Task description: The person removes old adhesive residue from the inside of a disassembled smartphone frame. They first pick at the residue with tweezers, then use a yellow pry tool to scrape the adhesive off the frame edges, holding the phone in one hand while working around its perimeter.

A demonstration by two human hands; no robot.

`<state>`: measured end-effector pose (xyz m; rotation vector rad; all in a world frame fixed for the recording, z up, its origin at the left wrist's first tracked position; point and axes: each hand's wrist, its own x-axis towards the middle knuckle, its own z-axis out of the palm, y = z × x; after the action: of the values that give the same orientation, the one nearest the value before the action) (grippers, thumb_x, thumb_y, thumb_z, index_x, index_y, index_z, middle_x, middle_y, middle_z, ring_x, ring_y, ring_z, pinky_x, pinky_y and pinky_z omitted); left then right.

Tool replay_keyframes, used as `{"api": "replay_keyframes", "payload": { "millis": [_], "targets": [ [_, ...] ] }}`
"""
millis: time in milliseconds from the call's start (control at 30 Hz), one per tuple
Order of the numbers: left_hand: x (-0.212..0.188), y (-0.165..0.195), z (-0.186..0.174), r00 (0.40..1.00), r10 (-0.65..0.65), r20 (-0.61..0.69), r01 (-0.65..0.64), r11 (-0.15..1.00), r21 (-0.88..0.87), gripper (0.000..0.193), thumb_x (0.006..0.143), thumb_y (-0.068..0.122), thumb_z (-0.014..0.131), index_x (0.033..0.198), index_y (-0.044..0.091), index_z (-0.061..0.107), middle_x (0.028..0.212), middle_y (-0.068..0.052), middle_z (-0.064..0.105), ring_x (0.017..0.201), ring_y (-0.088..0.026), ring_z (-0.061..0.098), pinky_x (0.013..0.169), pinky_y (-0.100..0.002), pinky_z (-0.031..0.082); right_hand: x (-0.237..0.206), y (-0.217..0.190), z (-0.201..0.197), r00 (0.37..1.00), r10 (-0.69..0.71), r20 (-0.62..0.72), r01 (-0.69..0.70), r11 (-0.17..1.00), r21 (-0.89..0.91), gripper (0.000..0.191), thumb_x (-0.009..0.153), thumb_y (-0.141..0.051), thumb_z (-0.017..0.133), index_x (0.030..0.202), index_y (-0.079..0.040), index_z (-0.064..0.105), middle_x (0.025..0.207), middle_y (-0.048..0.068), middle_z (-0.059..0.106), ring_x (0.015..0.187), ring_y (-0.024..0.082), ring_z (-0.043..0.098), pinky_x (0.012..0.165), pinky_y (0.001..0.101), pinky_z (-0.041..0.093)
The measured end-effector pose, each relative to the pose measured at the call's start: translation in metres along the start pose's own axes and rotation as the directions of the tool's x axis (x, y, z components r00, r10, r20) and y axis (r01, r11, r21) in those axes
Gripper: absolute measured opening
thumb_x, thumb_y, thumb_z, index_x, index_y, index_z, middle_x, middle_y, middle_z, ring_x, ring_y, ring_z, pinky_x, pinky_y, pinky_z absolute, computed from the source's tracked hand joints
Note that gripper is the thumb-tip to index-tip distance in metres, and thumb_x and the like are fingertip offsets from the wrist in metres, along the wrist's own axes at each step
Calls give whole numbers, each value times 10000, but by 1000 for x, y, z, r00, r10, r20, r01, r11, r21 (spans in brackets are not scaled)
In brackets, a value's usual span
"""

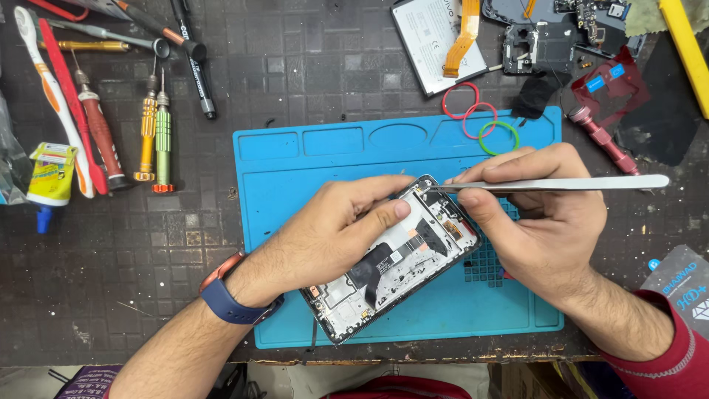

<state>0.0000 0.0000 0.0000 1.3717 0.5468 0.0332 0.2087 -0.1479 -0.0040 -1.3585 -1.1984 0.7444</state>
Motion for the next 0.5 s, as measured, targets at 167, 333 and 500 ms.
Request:
{"api": "replay_keyframes", "payload": {
  "millis": [167, 333, 500],
  "targets": [
    [1, -2, 1, 999, 25, 23, -23, 999, -49, 431, 1053, 248, 530, 1422, 38, 598, 1093, -38, 776, 967, -43, 673, 828, -232, 582, 2, 5, 6, 1000, -3, -13, 3, 999, -36, 301, 1005, 111, 688, 1195, 36, 467, 1091, 203, 659, 1030, 227, 737, 849, 288, 658],
    [0, -2, 1, 998, 50, 25, -48, 996, -68, 426, 1058, 244, 537, 1420, 29, 605, 1084, -38, 772, 962, -39, 660, 826, -227, 579, 2, 4, 6, 1000, -10, 0, 10, 999, -48, 308, 1002, 110, 690, 1199, 35, 466, 1091, 198, 660, 1027, 215, 733, 851, 285, 660],
    [-1, 2, 4, 999, -23, -45, 24, 999, 25, 416, 1017, 260, 591, 1371, 52, 657, 954, -17, 780, 822, -30, 657, 707, -223, 582, 2, 4, 6, 999, -27, 16, 29, 995, -96, 312, 996, 108, 705, 1186, 28, 471, 1083, 196, 658, 1024, 212, 734, 853, 286, 650]
  ]
}}
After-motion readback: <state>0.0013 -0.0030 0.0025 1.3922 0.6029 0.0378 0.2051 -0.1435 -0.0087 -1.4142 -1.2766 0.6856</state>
